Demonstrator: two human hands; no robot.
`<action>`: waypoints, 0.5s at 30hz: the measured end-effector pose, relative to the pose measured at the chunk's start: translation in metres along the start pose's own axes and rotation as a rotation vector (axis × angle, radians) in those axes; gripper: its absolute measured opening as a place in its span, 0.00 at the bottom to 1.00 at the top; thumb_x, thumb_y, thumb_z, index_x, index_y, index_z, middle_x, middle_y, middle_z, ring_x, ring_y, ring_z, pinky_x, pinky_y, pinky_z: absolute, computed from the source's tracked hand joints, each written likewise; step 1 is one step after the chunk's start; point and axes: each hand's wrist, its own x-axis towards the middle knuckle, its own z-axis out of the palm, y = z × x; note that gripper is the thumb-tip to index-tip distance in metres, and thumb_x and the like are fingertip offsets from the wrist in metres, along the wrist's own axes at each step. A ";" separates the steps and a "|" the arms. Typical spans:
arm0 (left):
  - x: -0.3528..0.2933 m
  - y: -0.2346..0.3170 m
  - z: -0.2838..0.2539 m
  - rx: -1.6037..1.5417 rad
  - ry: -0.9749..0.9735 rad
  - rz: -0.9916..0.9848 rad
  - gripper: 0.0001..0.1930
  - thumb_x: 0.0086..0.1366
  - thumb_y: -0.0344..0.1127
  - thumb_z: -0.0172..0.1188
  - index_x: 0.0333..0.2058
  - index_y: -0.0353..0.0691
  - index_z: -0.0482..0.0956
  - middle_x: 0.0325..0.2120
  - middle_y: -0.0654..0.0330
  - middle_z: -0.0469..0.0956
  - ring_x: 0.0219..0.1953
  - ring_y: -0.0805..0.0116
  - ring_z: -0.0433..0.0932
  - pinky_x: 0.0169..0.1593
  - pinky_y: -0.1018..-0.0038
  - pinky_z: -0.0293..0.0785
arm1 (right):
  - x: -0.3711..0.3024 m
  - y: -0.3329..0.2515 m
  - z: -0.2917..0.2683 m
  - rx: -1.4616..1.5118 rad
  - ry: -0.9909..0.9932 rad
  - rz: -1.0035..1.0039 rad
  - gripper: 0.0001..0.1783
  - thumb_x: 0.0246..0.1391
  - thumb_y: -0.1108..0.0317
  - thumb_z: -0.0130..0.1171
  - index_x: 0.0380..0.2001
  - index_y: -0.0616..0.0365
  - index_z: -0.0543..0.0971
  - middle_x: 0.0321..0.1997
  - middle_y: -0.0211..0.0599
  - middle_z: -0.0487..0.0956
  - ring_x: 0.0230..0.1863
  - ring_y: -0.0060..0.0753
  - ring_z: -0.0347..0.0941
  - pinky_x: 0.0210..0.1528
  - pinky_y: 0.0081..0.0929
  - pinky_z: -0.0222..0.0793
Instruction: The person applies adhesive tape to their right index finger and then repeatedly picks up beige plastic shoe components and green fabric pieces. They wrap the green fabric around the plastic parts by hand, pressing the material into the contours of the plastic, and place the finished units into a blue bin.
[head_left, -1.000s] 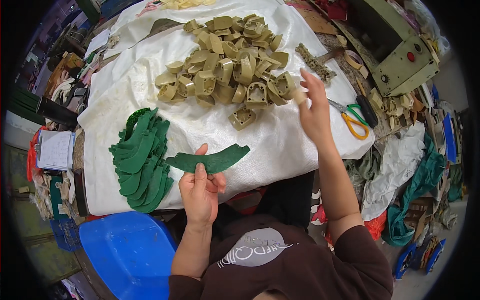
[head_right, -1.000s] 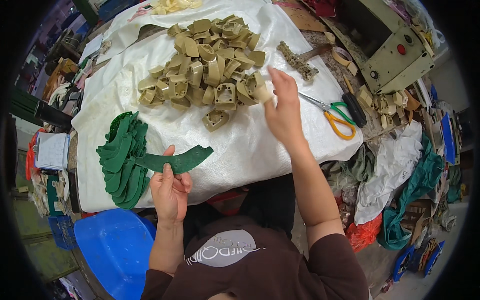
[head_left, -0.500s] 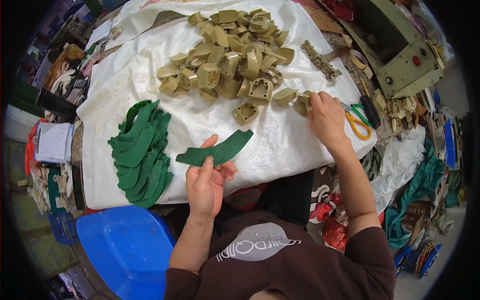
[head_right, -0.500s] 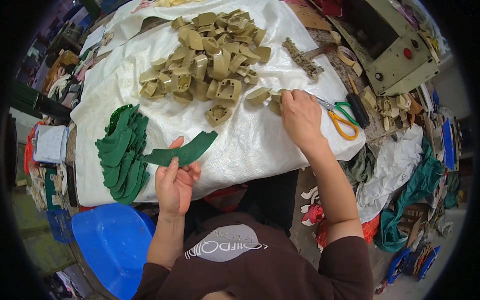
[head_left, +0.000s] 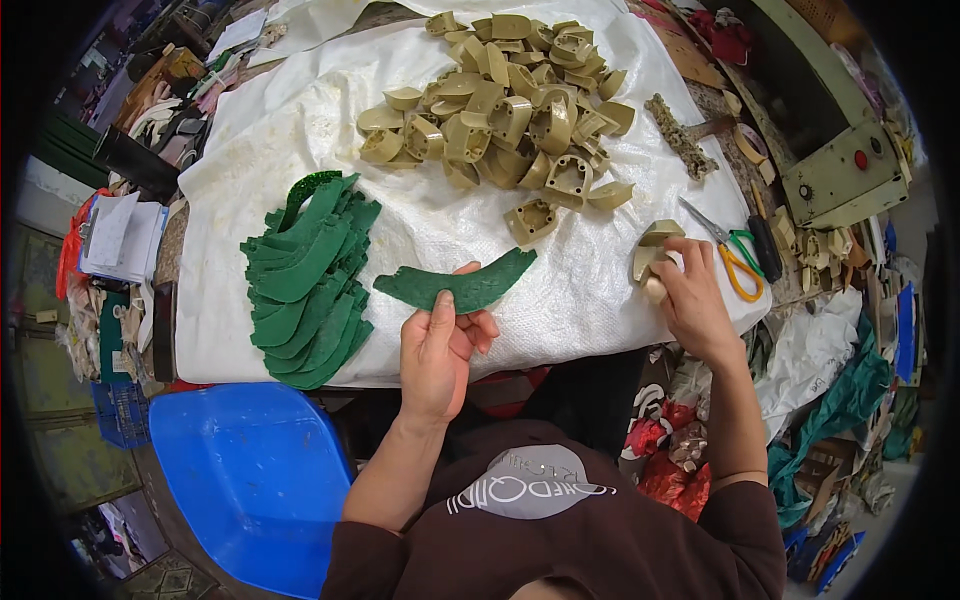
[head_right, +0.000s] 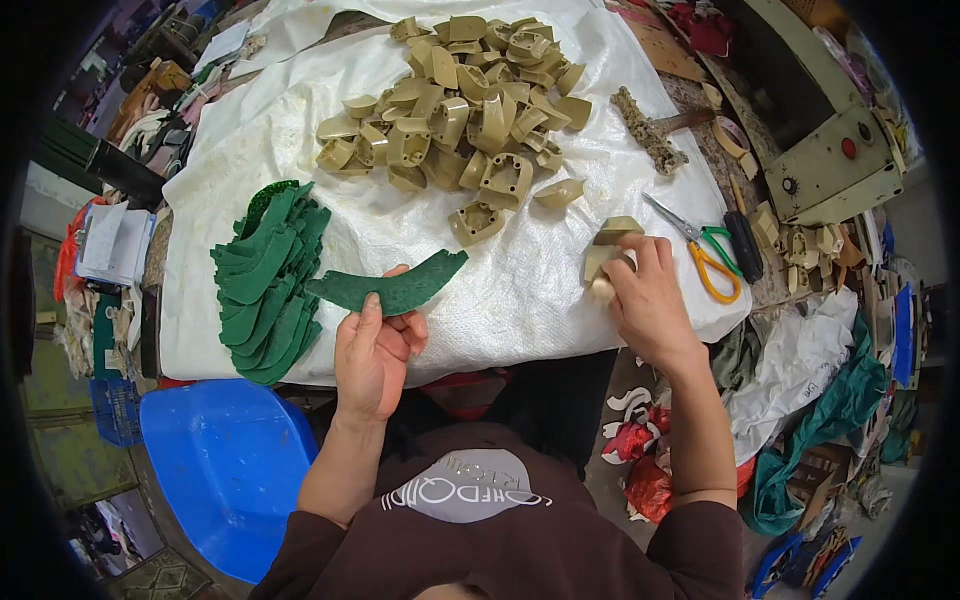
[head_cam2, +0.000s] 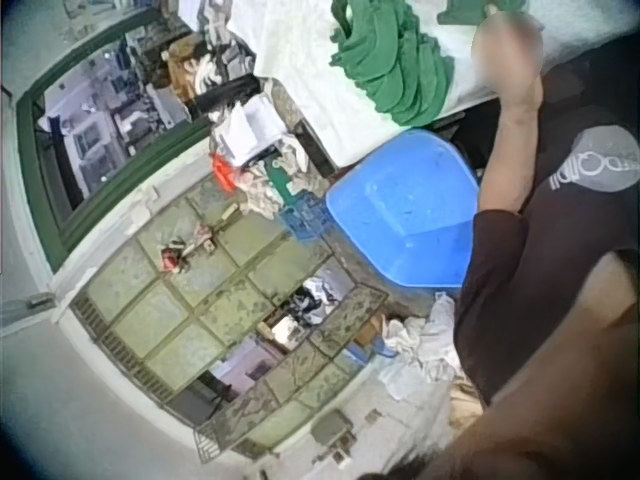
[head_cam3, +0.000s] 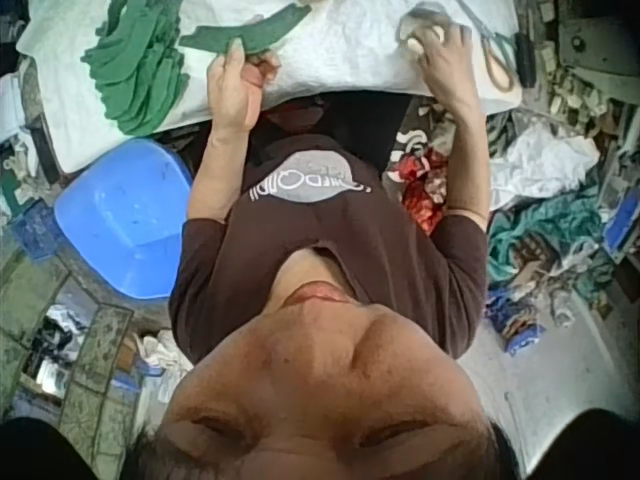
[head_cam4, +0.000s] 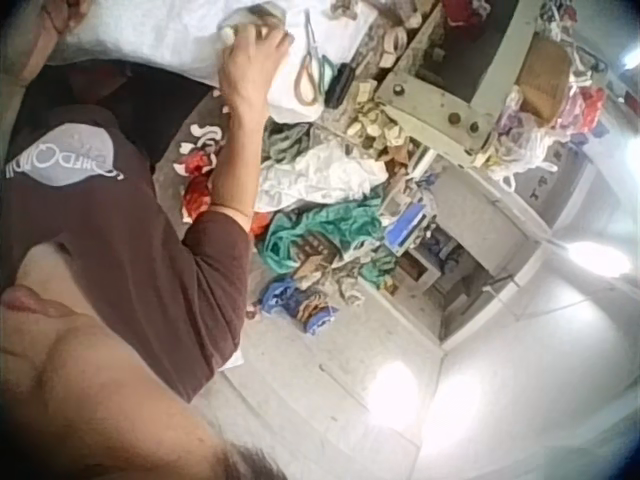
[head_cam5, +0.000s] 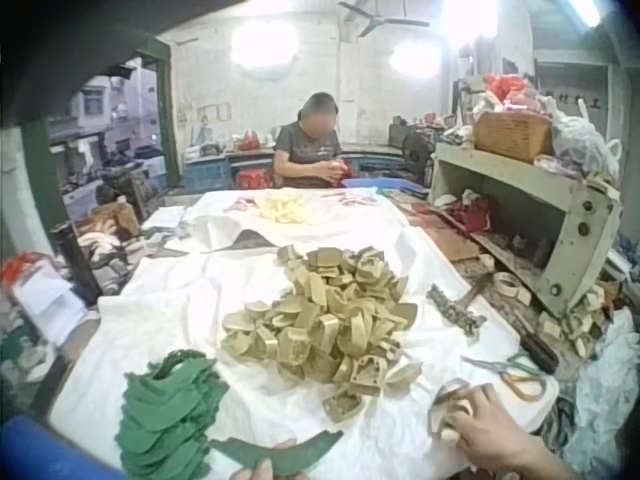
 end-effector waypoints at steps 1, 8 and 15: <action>0.000 -0.001 0.000 -0.020 -0.017 -0.002 0.20 0.72 0.38 0.38 0.54 0.27 0.65 0.30 0.58 0.76 0.30 0.76 0.72 0.32 0.79 0.65 | -0.003 0.004 0.002 0.129 0.022 0.007 0.20 0.36 0.84 0.51 0.39 0.62 0.73 0.37 0.45 0.67 0.38 0.44 0.65 0.44 0.37 0.62; -0.006 -0.002 0.004 -0.014 -0.021 -0.005 0.20 0.72 0.37 0.38 0.54 0.27 0.64 0.30 0.58 0.76 0.31 0.75 0.72 0.33 0.79 0.65 | -0.029 0.000 0.006 0.173 0.014 0.190 0.30 0.34 0.88 0.48 0.47 0.61 0.72 0.39 0.46 0.68 0.39 0.46 0.66 0.42 0.33 0.65; -0.017 -0.004 0.016 0.055 0.103 0.078 0.20 0.70 0.36 0.42 0.54 0.28 0.64 0.44 0.53 0.73 0.38 0.71 0.72 0.41 0.75 0.68 | -0.022 -0.048 -0.033 0.684 0.166 0.175 0.26 0.37 0.87 0.52 0.45 0.62 0.73 0.37 0.47 0.76 0.39 0.45 0.75 0.42 0.30 0.71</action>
